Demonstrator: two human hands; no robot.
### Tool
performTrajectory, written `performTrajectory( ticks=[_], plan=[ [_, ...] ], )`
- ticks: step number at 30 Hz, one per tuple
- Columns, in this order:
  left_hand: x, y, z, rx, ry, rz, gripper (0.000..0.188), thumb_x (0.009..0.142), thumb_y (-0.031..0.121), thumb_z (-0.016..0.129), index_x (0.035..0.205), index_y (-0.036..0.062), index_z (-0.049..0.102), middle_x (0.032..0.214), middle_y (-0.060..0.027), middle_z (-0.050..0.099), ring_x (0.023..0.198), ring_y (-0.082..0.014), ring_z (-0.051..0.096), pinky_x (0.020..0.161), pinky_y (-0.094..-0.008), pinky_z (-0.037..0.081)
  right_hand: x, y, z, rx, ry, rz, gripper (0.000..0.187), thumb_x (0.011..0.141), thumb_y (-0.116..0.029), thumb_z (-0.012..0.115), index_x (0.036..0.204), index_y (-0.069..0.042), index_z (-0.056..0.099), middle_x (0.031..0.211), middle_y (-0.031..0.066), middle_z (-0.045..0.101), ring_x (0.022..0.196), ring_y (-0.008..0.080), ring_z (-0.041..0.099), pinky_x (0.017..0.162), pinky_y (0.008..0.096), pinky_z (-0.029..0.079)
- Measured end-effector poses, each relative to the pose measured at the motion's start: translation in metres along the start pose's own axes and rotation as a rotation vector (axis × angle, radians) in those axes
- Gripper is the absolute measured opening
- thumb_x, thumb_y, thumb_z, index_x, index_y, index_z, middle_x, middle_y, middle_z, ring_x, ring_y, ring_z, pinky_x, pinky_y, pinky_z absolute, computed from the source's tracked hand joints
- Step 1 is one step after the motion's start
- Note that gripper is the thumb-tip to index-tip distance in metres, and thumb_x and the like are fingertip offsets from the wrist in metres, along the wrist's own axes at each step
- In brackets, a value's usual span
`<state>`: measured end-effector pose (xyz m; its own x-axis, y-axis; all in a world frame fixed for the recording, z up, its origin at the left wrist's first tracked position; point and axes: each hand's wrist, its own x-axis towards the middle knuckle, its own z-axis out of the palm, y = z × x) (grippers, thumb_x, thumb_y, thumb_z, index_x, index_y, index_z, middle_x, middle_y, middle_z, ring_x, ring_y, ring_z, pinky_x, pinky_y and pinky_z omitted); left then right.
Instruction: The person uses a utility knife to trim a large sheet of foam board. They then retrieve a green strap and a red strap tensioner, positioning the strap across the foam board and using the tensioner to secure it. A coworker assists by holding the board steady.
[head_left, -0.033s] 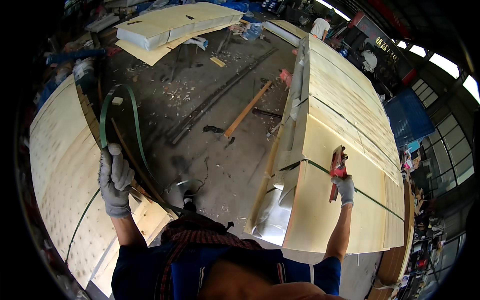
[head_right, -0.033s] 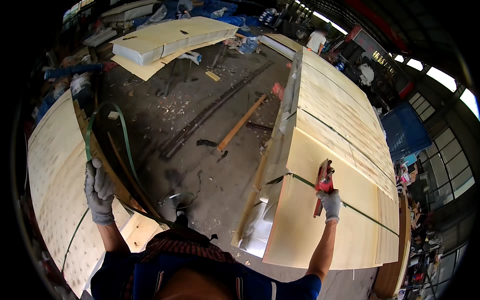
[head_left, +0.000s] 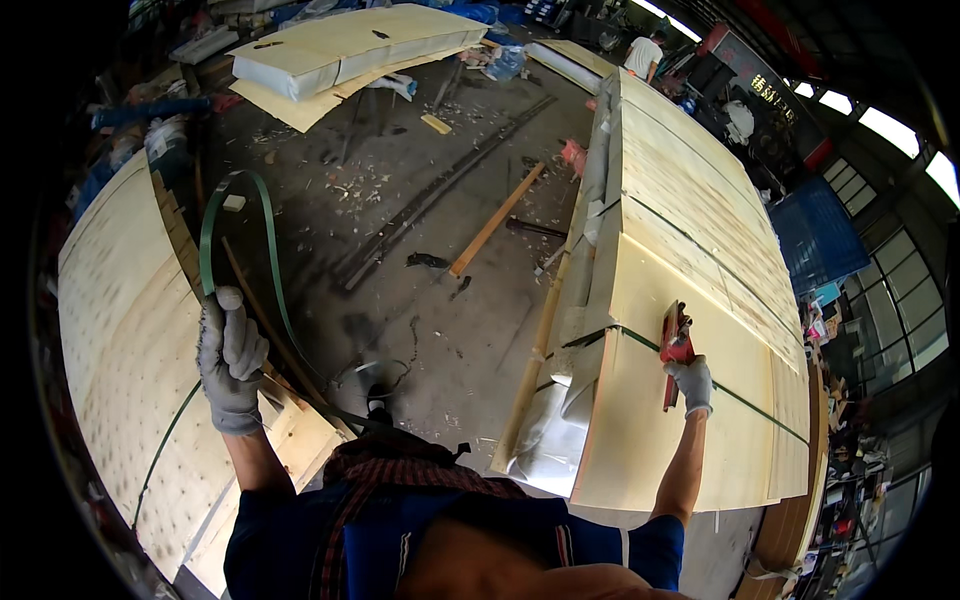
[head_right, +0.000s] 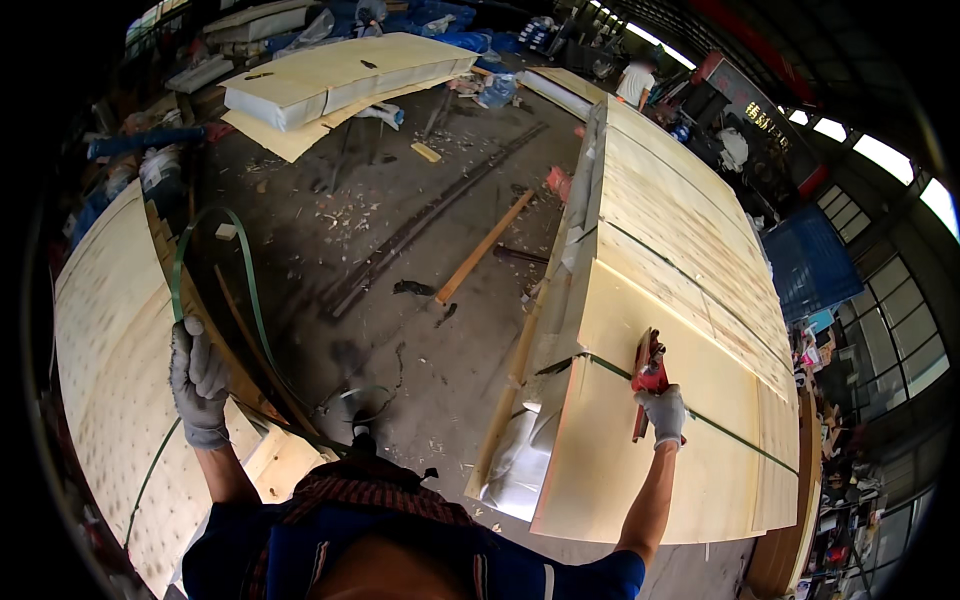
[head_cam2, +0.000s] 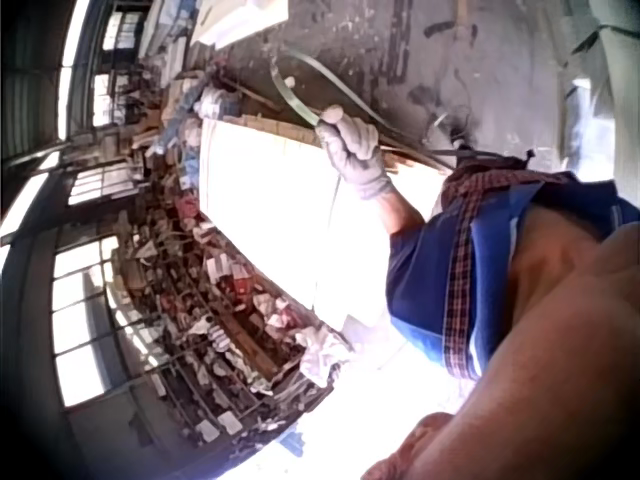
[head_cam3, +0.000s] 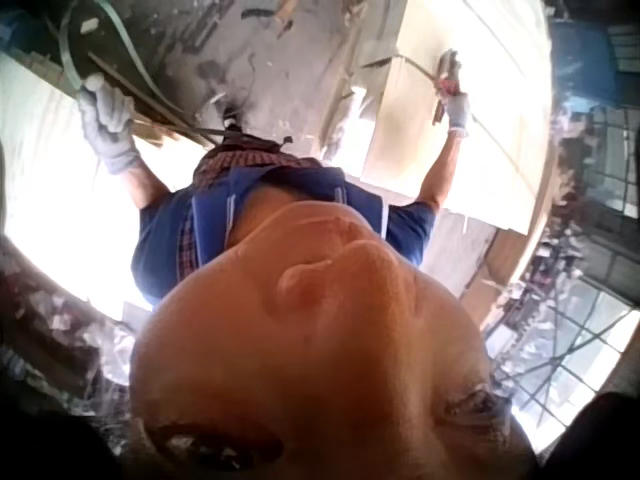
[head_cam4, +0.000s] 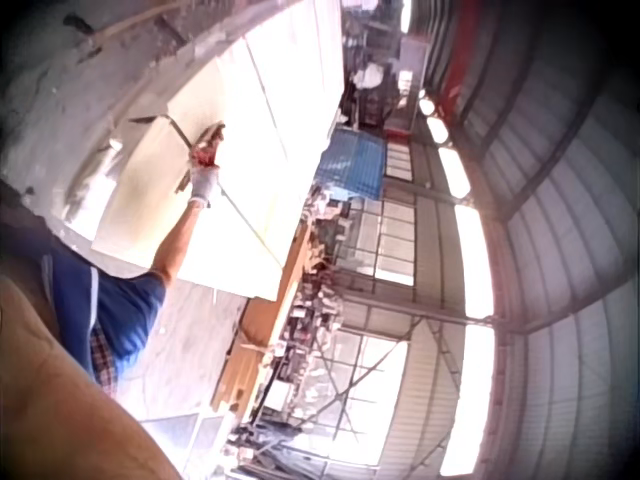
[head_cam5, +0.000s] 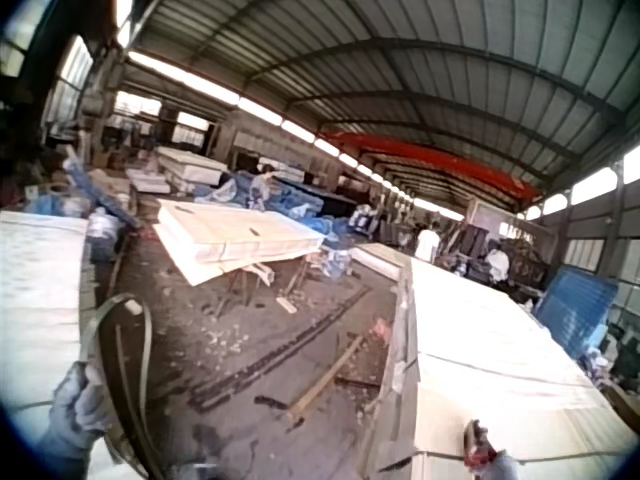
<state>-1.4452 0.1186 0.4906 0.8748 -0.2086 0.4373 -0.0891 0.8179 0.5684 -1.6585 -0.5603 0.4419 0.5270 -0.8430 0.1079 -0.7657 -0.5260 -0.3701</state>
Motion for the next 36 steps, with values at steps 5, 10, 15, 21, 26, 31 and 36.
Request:
performTrajectory(
  ticks=[5,10,15,21,26,31,36],
  plan=[
    [0.082,-0.021,-0.069,0.023,0.153,-0.005,0.033,0.104,0.030,0.039,0.115,0.0013,0.053,0.058,0.0052,0.036,0.041,-0.0025,0.029,0.038,-0.0186,0.027,0.019,0.047,0.036,0.370,-0.136,0.078,0.063,0.061,-0.018,0.082,0.112,0.006,0.053,0.105,0.0141,0.066,0.089,0.0235,0.064,0.080,0.0356,0.052],
    [0.169,-0.037,-0.107,0.079,0.118,-0.102,0.033,0.104,0.030,0.038,0.115,0.0027,0.053,0.059,0.0056,0.035,0.042,-0.0031,0.027,0.038,-0.0188,0.025,0.024,0.029,0.056,0.256,-0.048,0.231,0.056,0.061,-0.014,0.082,0.107,0.005,0.055,0.100,0.0123,0.066,0.082,0.0203,0.064,0.071,0.0330,0.053],
    [0.233,-0.066,-0.125,0.168,0.216,-0.199,0.036,0.103,0.032,0.041,0.110,0.0010,0.058,0.054,0.0054,0.038,0.041,-0.0038,0.029,0.042,-0.0211,0.026,0.028,0.016,0.057,0.168,-0.047,0.358,0.067,0.059,-0.026,0.080,0.112,0.006,0.056,0.100,0.0177,0.067,0.088,0.0256,0.066,0.074,0.0374,0.053],
    [0.309,-0.101,-0.152,0.241,0.171,-0.266,0.039,0.104,0.033,0.039,0.109,0.0000,0.059,0.051,0.0049,0.036,0.042,-0.0049,0.029,0.045,-0.0220,0.027,0.029,-0.001,0.084,0.121,0.063,0.401,0.065,0.071,-0.037,0.072,0.119,0.003,0.053,0.112,0.0188,0.061,0.097,0.0298,0.060,0.081,0.0429,0.049],
    [0.392,-0.124,-0.175,0.290,0.144,-0.258,0.040,0.104,0.033,0.038,0.110,-0.0006,0.059,0.052,0.0051,0.037,0.042,-0.0038,0.029,0.045,-0.0214,0.027,0.025,-0.063,0.088,0.332,0.265,0.191,0.067,0.080,-0.047,0.064,0.124,0.001,0.050,0.122,0.0207,0.054,0.105,0.0344,0.055,0.088,0.0473,0.044],
    [0.499,-0.159,-0.158,0.295,0.126,-0.239,0.038,0.103,0.032,0.040,0.108,-0.0005,0.059,0.052,0.0058,0.036,0.044,-0.0035,0.031,0.044,-0.0207,0.026,0.071,-0.133,0.095,0.898,0.312,0.147,0.059,0.087,-0.049,0.061,0.122,-0.002,0.051,0.113,0.0157,0.052,0.095,0.0304,0.052,0.080,0.0436,0.042],
    [0.593,-0.188,-0.141,0.246,-0.016,-0.205,0.038,0.103,0.032,0.041,0.108,-0.0010,0.059,0.054,0.0051,0.038,0.042,-0.0037,0.029,0.043,-0.0205,0.025,0.184,-0.253,0.115,1.340,0.330,0.189,0.043,0.092,-0.041,0.058,0.112,-0.004,0.055,0.076,0.0039,0.056,0.059,0.0126,0.051,0.052,0.0268,0.045]
  ],
)
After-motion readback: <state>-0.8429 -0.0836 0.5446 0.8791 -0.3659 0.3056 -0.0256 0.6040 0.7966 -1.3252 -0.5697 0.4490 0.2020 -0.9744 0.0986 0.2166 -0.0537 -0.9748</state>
